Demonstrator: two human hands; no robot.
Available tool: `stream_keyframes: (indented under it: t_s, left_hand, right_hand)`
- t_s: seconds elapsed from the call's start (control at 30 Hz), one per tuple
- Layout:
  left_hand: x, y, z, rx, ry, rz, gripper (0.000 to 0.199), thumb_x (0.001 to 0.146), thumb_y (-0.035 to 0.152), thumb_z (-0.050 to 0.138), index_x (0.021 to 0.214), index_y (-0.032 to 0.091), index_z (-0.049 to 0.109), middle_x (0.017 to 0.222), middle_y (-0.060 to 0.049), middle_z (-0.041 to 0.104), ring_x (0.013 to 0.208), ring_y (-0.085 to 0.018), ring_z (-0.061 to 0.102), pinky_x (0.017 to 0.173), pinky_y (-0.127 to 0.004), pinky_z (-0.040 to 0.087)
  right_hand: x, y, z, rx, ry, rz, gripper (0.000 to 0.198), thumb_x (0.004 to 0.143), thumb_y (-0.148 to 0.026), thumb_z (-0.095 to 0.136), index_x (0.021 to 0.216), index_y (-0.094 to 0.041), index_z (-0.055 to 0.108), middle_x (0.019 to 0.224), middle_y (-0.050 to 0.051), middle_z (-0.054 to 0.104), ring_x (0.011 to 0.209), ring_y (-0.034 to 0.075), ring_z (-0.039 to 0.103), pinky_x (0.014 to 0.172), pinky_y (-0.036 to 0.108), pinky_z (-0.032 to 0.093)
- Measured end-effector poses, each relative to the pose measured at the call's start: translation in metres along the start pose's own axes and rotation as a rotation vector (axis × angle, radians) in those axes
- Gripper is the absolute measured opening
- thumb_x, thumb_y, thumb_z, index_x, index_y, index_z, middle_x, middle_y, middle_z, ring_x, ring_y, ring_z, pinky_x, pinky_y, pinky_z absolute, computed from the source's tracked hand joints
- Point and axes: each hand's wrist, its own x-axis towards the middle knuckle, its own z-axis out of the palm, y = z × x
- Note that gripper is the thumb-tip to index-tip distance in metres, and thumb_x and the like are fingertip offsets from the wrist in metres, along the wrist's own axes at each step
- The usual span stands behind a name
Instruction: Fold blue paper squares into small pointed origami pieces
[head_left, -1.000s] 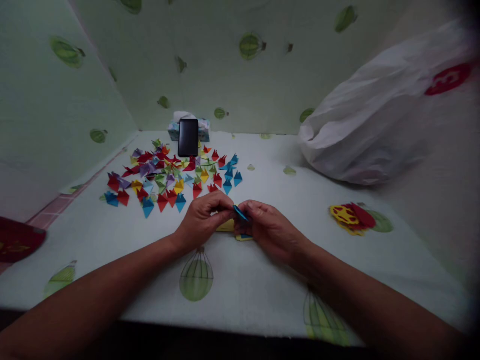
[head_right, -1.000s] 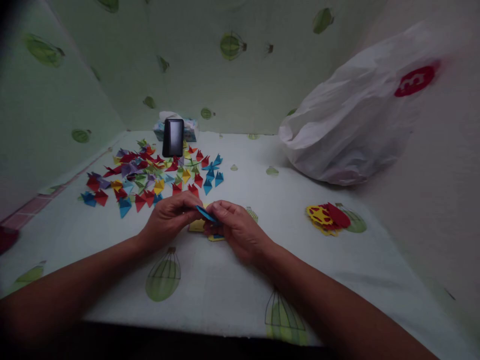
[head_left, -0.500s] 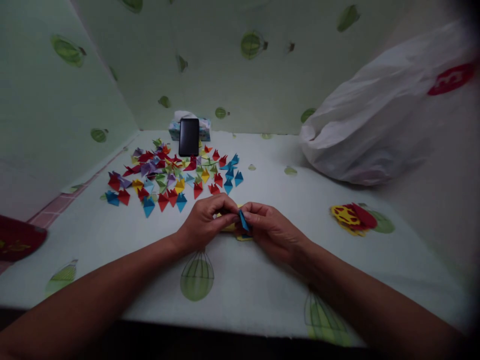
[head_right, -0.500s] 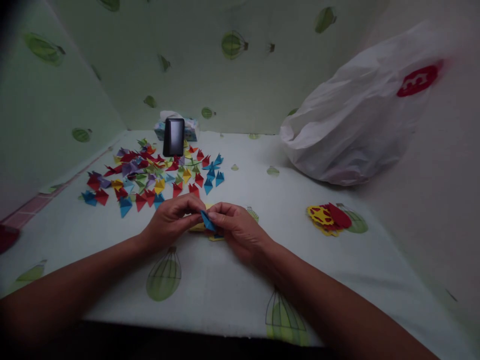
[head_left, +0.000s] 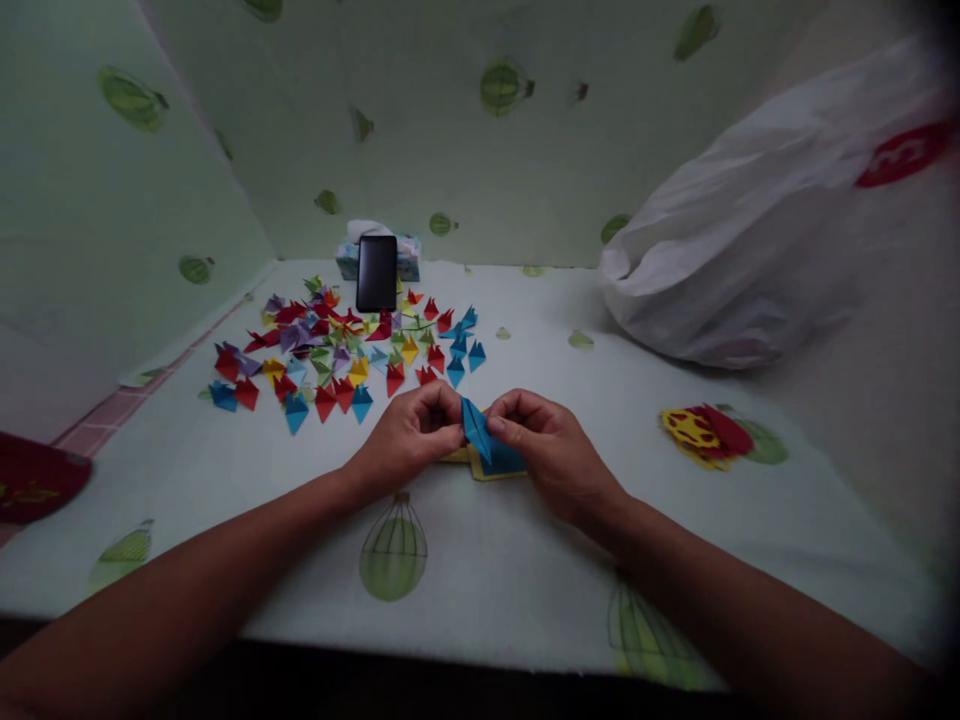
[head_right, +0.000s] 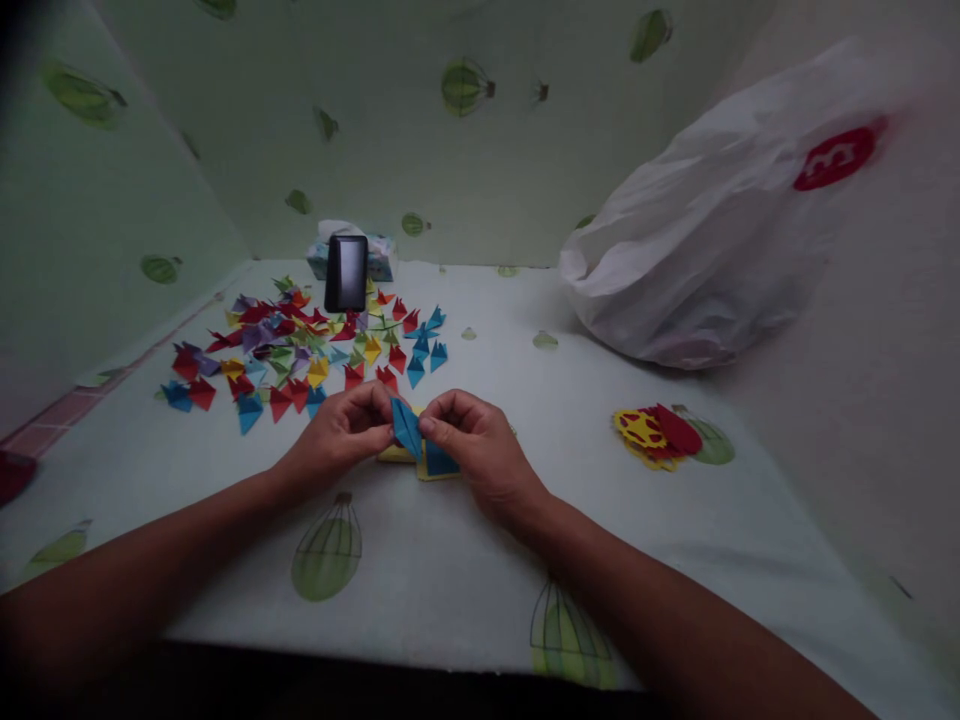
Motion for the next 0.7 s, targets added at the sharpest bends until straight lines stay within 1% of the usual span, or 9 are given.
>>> stream_keyframes:
  t_s: [0.1, 0.23, 0.33, 0.57, 0.7]
  left_hand:
    - [-0.0001, 0.0017, 0.0008, -0.025, -0.022, -0.056, 0.016, 0.071, 0.020, 0.073, 0.075, 0.017, 0.058, 0.072, 0.002, 0.056, 0.064, -0.010, 0.052, 0.060, -0.023, 0.041]
    - [-0.0004, 0.0005, 0.0023, -0.175, -0.085, -0.159, 0.018, 0.075, 0.026, 0.075, 0.085, 0.015, 0.064, 0.079, 0.000, 0.062, 0.071, -0.012, 0.059, 0.068, -0.025, 0.048]
    - [-0.0006, -0.0026, 0.0032, -0.240, -0.106, -0.202, 0.021, 0.077, 0.030, 0.076, 0.088, 0.014, 0.066, 0.082, -0.001, 0.065, 0.073, -0.012, 0.061, 0.072, -0.026, 0.050]
    - [-0.0014, -0.0065, 0.0045, -0.263, -0.086, -0.256, 0.023, 0.076, 0.030, 0.077, 0.085, 0.013, 0.066, 0.078, 0.000, 0.064, 0.070, -0.010, 0.059, 0.069, -0.024, 0.048]
    - [-0.0018, -0.0055, 0.0054, -0.206, -0.035, -0.241, 0.022, 0.076, 0.031, 0.076, 0.082, 0.013, 0.065, 0.073, 0.001, 0.061, 0.065, -0.009, 0.056, 0.065, -0.023, 0.046]
  right_hand:
    - [0.0003, 0.0016, 0.0004, -0.015, -0.021, -0.037, 0.022, 0.071, -0.029, 0.081, 0.081, -0.020, 0.063, 0.074, -0.003, 0.059, 0.068, 0.012, 0.050, 0.065, 0.026, 0.040]
    - [-0.0005, 0.0019, 0.0017, -0.036, -0.008, -0.072, 0.022, 0.073, -0.027, 0.079, 0.083, -0.021, 0.061, 0.077, -0.003, 0.058, 0.070, 0.012, 0.052, 0.066, 0.026, 0.042]
    - [-0.0013, 0.0006, 0.0026, -0.052, 0.006, -0.095, 0.022, 0.074, -0.027, 0.078, 0.084, -0.021, 0.058, 0.077, -0.003, 0.057, 0.071, 0.012, 0.051, 0.066, 0.026, 0.041]
    - [-0.0021, 0.0008, 0.0020, -0.208, -0.012, -0.205, 0.018, 0.079, -0.024, 0.072, 0.084, -0.021, 0.056, 0.079, -0.002, 0.055, 0.073, 0.013, 0.051, 0.066, 0.026, 0.041]
    - [-0.0015, 0.0027, 0.0000, -0.190, -0.008, -0.195, 0.014, 0.084, -0.027, 0.069, 0.087, -0.020, 0.057, 0.078, -0.003, 0.056, 0.071, 0.012, 0.051, 0.065, 0.025, 0.041]
